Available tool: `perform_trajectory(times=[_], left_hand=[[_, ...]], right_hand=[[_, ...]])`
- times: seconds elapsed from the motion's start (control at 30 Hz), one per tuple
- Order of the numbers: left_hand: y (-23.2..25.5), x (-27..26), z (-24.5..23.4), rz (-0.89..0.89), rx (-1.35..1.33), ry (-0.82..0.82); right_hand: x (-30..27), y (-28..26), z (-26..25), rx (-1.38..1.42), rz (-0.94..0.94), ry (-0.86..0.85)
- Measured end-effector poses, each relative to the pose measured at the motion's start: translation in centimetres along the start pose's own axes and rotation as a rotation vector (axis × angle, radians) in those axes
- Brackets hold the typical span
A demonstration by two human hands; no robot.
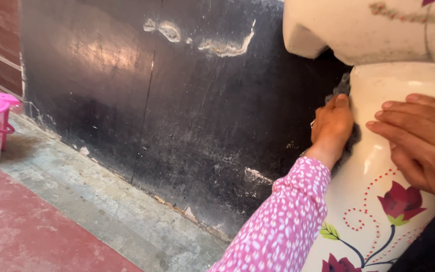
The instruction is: The person sits on the floor and wipes the lower pedestal of a bathroom sink using a dark cloth. They repeatedly rub the surface around the floral decals and the base, focusing on the lower section of the pedestal.
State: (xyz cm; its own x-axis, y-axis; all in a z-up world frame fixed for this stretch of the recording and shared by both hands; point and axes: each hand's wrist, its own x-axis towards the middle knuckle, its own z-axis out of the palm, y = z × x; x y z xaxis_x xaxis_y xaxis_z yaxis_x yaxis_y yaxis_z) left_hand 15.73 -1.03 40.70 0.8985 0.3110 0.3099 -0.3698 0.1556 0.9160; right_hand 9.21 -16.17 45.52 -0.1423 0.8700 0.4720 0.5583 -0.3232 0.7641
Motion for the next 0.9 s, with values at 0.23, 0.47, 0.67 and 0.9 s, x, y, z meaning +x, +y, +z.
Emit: perform_trajectory(times=[0.23,0.47,0.67,0.9], left_hand=[[-0.9,-4.7,2.5,0.246,-0.083,0.305],[0.1,-9.5,3.1,0.363,-0.121,0.333],[0.3,-5.1,1.7,0.237,-0.044,0.216],[-0.7,-0.2,0.9,0.079,-0.050,0.046]], right_hand=[[1.3,-1.4,-1.9,0.005,-0.016,0.015],[1.2,-1.5,-2.0,-0.002,0.022,0.178],[0.0,-1.0,-0.9,-0.047,0.119,0.162],[-0.5,-1.3,-1.6,-0.183,0.169,0.100]])
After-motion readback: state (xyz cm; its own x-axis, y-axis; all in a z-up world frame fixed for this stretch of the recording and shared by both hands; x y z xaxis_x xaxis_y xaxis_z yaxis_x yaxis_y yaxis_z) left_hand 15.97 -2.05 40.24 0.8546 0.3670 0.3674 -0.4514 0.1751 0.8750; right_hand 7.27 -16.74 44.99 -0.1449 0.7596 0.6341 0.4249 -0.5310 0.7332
